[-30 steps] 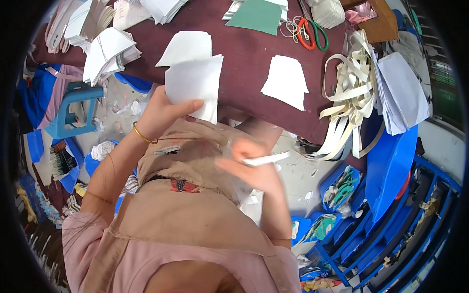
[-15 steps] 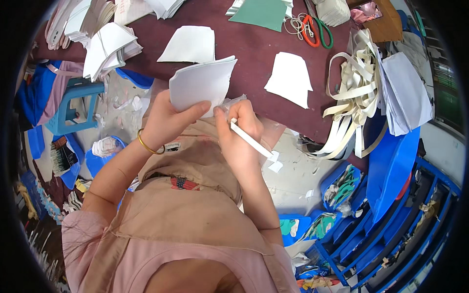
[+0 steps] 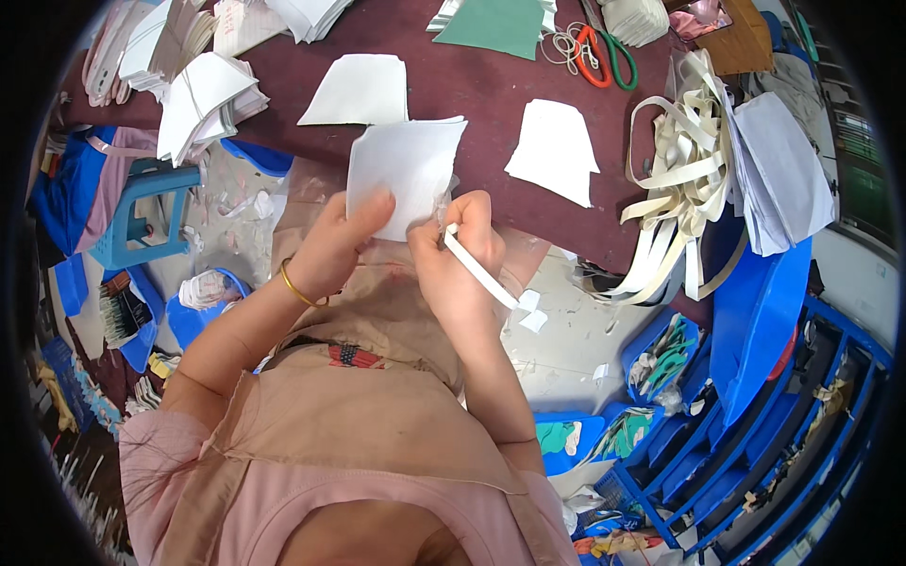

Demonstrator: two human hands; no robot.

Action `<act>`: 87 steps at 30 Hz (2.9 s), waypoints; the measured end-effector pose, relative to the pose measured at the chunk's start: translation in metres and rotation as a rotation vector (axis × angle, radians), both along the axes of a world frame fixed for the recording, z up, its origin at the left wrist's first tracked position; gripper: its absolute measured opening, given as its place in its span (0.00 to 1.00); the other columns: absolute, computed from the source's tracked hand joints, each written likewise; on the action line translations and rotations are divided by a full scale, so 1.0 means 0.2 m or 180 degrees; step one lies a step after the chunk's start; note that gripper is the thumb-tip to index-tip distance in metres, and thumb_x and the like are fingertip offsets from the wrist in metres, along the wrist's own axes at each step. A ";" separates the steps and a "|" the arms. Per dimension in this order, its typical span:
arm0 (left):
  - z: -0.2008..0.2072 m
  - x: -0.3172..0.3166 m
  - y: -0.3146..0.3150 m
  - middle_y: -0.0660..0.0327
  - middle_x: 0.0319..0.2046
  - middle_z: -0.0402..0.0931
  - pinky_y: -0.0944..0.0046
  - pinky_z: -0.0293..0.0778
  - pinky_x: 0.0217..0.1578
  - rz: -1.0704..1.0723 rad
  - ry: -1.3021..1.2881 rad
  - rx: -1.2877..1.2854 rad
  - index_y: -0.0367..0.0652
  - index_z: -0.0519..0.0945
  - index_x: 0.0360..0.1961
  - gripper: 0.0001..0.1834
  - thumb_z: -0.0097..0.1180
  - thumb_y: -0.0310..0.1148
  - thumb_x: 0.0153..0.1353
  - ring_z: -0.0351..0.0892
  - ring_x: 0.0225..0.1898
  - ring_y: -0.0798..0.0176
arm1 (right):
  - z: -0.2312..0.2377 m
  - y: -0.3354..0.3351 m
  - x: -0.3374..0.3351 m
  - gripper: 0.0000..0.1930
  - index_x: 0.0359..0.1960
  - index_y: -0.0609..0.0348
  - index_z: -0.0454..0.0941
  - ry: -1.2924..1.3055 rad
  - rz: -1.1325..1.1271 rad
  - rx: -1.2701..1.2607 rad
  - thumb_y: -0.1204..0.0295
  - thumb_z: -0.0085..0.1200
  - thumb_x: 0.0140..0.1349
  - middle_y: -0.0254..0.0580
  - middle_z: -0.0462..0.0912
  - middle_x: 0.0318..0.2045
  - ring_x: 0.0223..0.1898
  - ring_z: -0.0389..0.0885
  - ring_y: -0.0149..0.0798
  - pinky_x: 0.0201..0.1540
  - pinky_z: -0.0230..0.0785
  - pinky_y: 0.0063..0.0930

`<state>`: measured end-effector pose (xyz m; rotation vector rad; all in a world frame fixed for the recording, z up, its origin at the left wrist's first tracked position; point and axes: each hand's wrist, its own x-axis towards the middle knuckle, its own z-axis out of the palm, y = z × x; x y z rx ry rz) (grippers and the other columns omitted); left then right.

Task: Manually organizing and stacking small white fabric shoe components.

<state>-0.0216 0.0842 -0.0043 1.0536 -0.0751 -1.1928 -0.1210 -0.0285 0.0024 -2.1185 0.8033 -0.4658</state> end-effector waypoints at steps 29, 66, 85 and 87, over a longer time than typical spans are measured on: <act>-0.11 -0.03 -0.01 0.54 0.25 0.78 0.65 0.72 0.29 0.0092 -0.2577 0.0664 0.34 0.78 0.37 0.12 0.60 0.27 0.51 0.77 0.25 0.65 | -0.13 -0.04 0.00 0.20 0.24 0.56 0.59 -0.0460 -0.0133 0.1594 0.76 0.65 0.50 0.28 0.59 0.17 0.19 0.56 0.23 0.20 0.54 0.23; -0.21 0.27 -0.26 0.50 0.20 0.79 0.61 0.75 0.29 -0.0775 -0.2625 0.1152 0.30 0.79 0.29 0.15 0.56 0.32 0.42 0.81 0.24 0.57 | -0.08 -0.32 -0.01 0.07 0.26 0.54 0.58 -0.2016 0.0592 0.5697 0.80 0.43 0.51 0.31 0.61 0.15 0.16 0.59 0.27 0.18 0.51 0.19; -0.43 0.28 -0.25 0.57 0.18 0.78 0.67 0.73 0.26 -0.0327 -0.1890 0.0615 0.32 0.79 0.23 0.14 0.58 0.35 0.40 0.77 0.21 0.67 | -0.20 -0.18 0.20 0.10 0.29 0.62 0.63 0.0133 0.0270 -0.0963 0.77 0.56 0.56 0.51 0.72 0.20 0.23 0.74 0.55 0.27 0.66 0.44; -0.43 0.27 -0.25 0.57 0.18 0.78 0.67 0.73 0.26 -0.0384 -0.1913 0.0687 0.32 0.79 0.24 0.14 0.58 0.35 0.40 0.77 0.21 0.67 | -0.21 -0.19 0.21 0.11 0.29 0.61 0.64 0.0132 0.0377 -0.1062 0.76 0.57 0.55 0.50 0.72 0.19 0.21 0.74 0.53 0.26 0.66 0.41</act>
